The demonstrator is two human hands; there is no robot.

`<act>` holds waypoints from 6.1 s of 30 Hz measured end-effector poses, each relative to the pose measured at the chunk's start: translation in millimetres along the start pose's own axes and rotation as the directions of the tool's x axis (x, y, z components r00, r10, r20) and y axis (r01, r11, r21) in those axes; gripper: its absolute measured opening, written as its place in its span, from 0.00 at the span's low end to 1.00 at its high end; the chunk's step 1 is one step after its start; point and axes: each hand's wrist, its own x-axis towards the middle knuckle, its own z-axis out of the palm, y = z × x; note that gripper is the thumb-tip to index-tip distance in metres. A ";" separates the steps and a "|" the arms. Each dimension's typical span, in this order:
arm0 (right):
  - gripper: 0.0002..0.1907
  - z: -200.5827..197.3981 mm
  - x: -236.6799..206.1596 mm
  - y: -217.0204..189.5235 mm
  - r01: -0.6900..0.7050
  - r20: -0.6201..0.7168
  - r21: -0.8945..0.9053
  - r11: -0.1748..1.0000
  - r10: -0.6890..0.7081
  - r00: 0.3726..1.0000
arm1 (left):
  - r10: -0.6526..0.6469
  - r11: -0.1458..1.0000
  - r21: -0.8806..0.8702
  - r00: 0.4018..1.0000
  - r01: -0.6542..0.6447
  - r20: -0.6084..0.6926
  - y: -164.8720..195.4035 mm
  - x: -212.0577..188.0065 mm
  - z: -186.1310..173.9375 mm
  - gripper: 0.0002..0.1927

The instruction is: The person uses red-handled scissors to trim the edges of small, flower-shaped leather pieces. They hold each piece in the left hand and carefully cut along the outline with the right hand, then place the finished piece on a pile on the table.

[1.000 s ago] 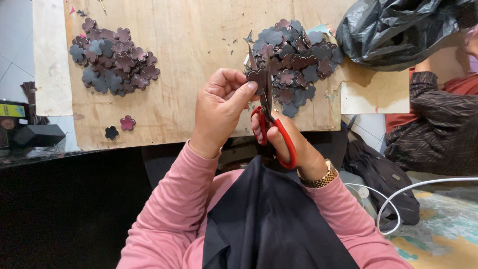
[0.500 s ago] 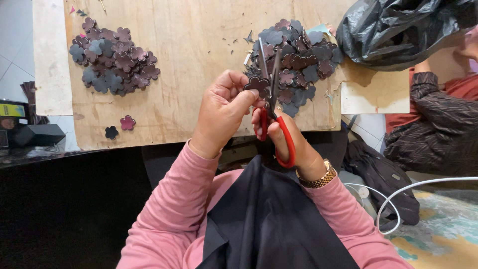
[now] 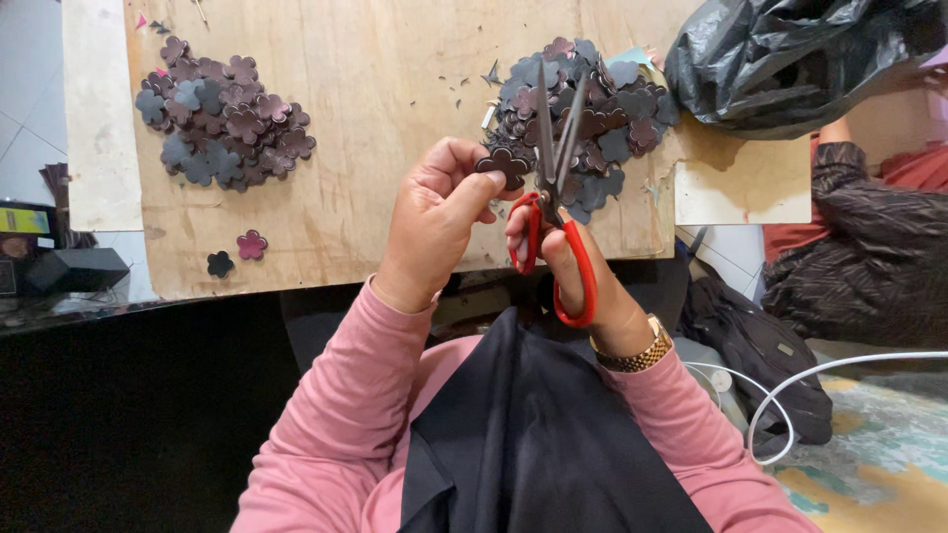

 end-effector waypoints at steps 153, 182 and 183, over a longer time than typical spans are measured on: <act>0.41 -6.9 3.2 -8.5 -0.023 0.224 -0.195 0.980 0.067 0.972 | 0.011 0.921 0.390 1.000 -0.011 0.001 23.7 -6.0 -11.0 0.07; 0.12 -2.8 38.4 17.7 0.142 -0.318 0.319 0.937 -0.035 0.947 | 0.152 0.988 -0.041 0.988 -0.151 0.030 -13.9 -2.0 1.0 0.05; 0.12 -2.7 41.6 15.4 0.140 -0.317 0.244 0.960 -0.058 0.947 | 0.142 0.990 -0.004 0.989 -0.142 0.043 -13.1 -2.4 1.5 0.05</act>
